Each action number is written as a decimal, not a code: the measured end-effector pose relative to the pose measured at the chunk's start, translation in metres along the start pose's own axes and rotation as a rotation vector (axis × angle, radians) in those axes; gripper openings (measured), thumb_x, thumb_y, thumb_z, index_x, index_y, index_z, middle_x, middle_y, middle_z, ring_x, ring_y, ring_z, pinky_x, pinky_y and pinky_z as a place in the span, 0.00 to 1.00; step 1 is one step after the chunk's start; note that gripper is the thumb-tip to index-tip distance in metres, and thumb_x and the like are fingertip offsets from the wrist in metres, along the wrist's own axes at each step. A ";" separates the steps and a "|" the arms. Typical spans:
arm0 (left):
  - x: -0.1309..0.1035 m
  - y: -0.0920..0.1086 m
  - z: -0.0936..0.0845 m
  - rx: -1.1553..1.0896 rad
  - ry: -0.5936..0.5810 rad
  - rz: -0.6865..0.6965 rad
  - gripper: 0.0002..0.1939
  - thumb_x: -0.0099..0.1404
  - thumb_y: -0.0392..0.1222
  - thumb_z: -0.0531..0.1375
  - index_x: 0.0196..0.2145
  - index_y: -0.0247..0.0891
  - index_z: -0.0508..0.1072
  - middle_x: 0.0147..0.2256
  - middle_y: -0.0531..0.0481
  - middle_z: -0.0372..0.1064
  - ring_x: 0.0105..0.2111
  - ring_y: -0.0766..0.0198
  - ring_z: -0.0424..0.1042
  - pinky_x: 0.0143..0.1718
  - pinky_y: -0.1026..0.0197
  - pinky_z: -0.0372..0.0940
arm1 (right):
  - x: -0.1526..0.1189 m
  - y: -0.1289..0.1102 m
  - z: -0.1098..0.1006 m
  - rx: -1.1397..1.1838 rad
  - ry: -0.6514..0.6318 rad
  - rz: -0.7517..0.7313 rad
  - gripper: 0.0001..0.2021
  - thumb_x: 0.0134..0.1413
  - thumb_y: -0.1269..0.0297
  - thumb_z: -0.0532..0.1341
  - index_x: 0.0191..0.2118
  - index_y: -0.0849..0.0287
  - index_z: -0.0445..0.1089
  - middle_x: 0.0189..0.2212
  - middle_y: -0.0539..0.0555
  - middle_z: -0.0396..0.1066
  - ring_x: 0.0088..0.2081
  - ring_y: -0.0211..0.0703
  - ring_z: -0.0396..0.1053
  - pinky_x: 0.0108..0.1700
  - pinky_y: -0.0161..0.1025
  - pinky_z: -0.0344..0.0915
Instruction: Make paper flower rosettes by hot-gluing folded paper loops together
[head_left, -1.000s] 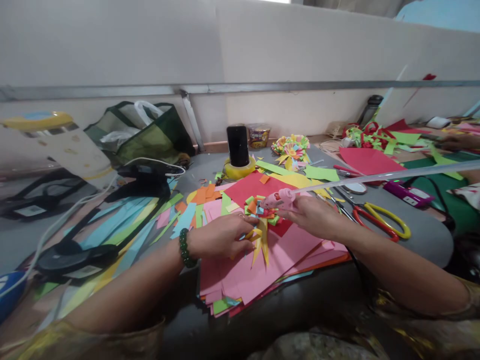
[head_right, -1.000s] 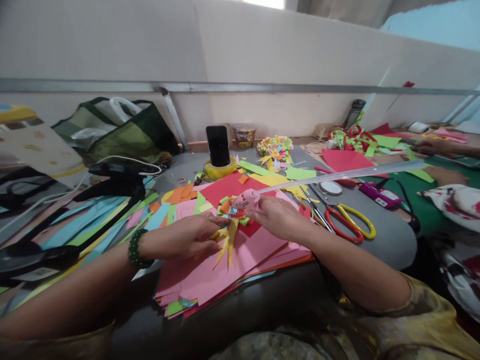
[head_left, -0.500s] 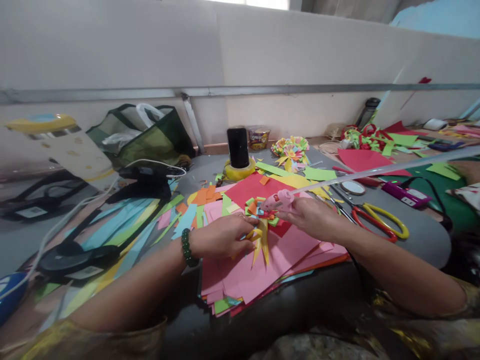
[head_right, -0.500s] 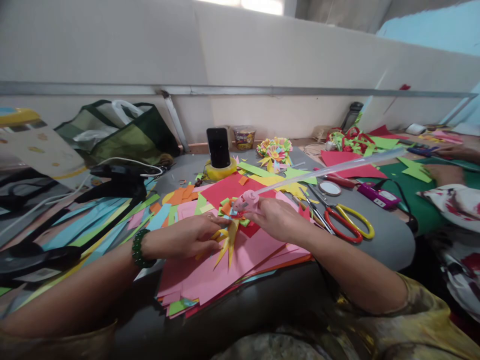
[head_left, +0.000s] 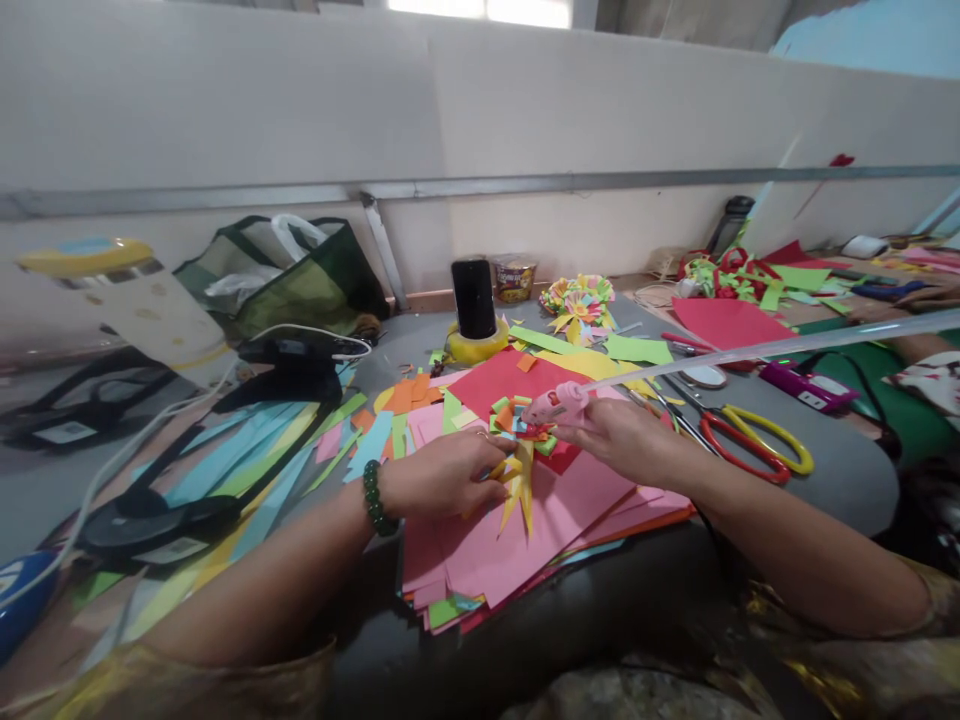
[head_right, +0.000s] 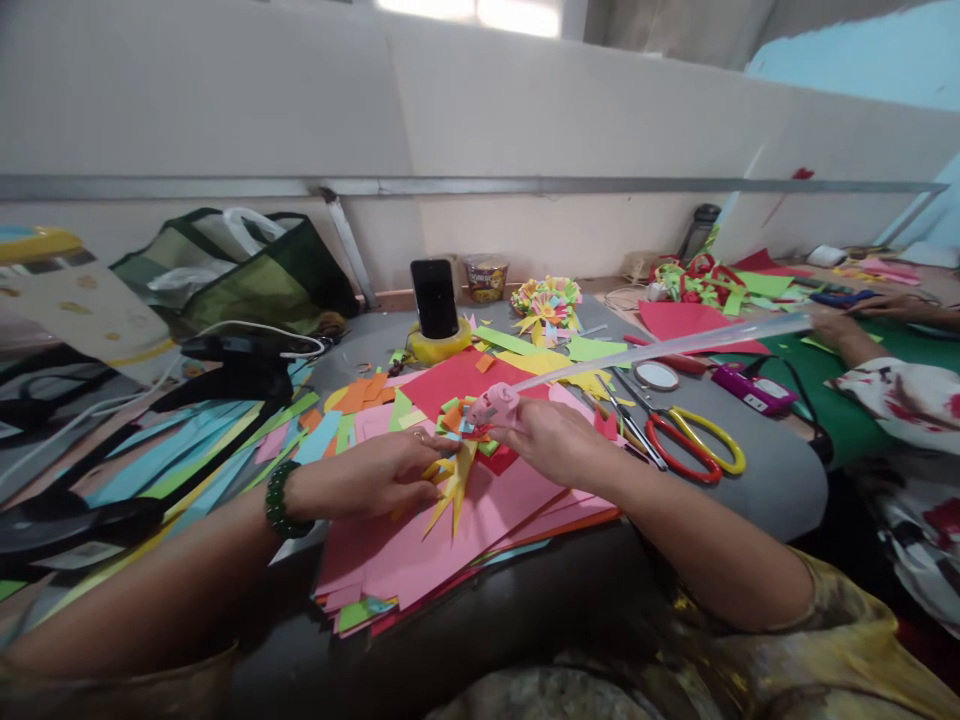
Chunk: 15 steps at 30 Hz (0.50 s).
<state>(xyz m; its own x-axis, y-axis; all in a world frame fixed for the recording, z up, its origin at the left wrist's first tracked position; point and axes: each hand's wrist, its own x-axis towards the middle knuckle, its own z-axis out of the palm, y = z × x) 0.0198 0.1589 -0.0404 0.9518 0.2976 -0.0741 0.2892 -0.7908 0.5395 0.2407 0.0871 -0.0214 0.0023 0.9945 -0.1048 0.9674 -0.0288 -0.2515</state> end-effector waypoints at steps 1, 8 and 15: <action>0.000 0.001 0.000 -0.020 -0.007 -0.012 0.15 0.65 0.37 0.57 0.21 0.40 0.61 0.33 0.50 0.74 0.44 0.57 0.74 0.42 0.61 0.64 | 0.000 -0.001 0.000 0.000 0.009 -0.001 0.22 0.66 0.48 0.54 0.32 0.57 0.76 0.23 0.53 0.69 0.25 0.42 0.64 0.28 0.37 0.52; 0.000 0.003 0.001 -0.024 -0.012 -0.043 0.14 0.64 0.36 0.57 0.21 0.39 0.61 0.38 0.49 0.76 0.41 0.58 0.74 0.40 0.61 0.65 | -0.003 0.002 -0.003 -0.050 -0.016 -0.003 0.23 0.65 0.46 0.54 0.29 0.56 0.75 0.21 0.53 0.68 0.25 0.43 0.66 0.29 0.37 0.52; 0.001 0.007 0.002 0.017 -0.019 -0.077 0.11 0.63 0.33 0.57 0.24 0.38 0.63 0.43 0.49 0.75 0.35 0.63 0.71 0.39 0.61 0.64 | 0.001 0.000 -0.006 -0.035 0.005 0.002 0.22 0.64 0.47 0.55 0.26 0.56 0.69 0.22 0.52 0.66 0.25 0.40 0.62 0.27 0.36 0.51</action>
<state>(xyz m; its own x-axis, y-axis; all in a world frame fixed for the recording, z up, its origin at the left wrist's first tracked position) 0.0224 0.1529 -0.0382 0.9285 0.3477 -0.1302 0.3628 -0.7752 0.5171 0.2427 0.0882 -0.0156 0.0059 0.9949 -0.1004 0.9757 -0.0277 -0.2172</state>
